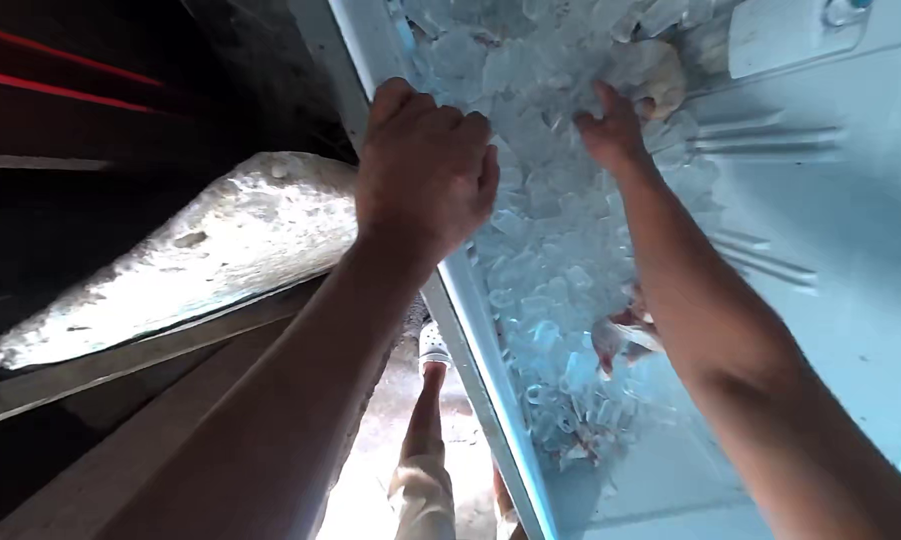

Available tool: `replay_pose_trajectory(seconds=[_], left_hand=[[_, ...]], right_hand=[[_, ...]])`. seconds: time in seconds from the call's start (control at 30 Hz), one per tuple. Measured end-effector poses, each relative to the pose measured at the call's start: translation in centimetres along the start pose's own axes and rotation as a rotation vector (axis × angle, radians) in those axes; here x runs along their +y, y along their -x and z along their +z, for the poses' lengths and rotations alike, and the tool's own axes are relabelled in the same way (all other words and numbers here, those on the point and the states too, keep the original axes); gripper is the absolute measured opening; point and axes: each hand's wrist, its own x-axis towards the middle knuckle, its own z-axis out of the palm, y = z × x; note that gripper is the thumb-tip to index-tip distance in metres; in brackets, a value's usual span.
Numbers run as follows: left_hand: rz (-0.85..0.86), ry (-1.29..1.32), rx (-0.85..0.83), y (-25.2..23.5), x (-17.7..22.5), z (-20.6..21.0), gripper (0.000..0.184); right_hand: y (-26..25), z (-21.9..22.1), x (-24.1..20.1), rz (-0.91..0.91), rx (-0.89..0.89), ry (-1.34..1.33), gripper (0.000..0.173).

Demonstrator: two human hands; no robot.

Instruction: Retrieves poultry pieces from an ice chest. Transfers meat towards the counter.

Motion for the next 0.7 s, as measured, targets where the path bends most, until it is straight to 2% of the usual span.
replay_pose_trajectory(seconds=[0.07,0.17,0.27,0.33,0.4,0.47,0.57,0.6,0.63,0.67,0.7], left_hand=[[0.003,-0.009,0.024,0.0,-0.1,0.1,0.026],[0.011,-0.022,-0.022,0.0,-0.7,-0.2,0.029],[-0.020,0.001,-0.147,-0.2,-0.1,-0.4,0.037],[-0.052,0.000,-0.189,-0.4,-0.2,-0.7,0.042],[-0.065,0.032,-0.177,-0.3,-0.3,-0.5,0.045],[-0.097,0.062,-0.187,-0.2,-0.2,-0.5,0.049],[-0.140,0.095,-0.232,-0.2,-0.1,-0.7,0.049],[-0.112,0.079,-0.207,-0.2,-0.9,0.1,0.047],[-0.038,0.035,-0.090,0.3,-2.8,2.4,0.045],[0.048,-0.021,0.138,0.7,-6.1,6.4,0.041],[0.105,-0.012,0.239,0.9,-8.8,9.0,0.037]], right_hand=[[-3.3,1.2,-0.3,0.083,-0.003,0.118,0.052],[-3.4,-0.2,-0.6,0.125,-0.020,0.131,0.040],[1.9,-6.1,3.9,-0.029,-0.116,0.010,0.031],[7.2,-10.4,6.4,-0.154,-0.113,-0.116,0.027],[12.7,-13.4,9.2,-0.172,-0.133,-0.152,0.028],[16.9,-13.8,11.8,-0.144,-0.204,-0.111,0.025],[19.8,-10.1,17.6,-0.192,-0.214,0.065,0.022],[19.8,-8.7,20.0,-0.210,-0.218,0.130,0.023],[19.9,-7.8,21.9,-0.185,-0.240,0.175,0.022],[19.7,-7.2,23.3,-0.132,-0.259,0.171,0.019],[19.5,-7.1,24.1,-0.061,-0.266,0.108,0.016]])
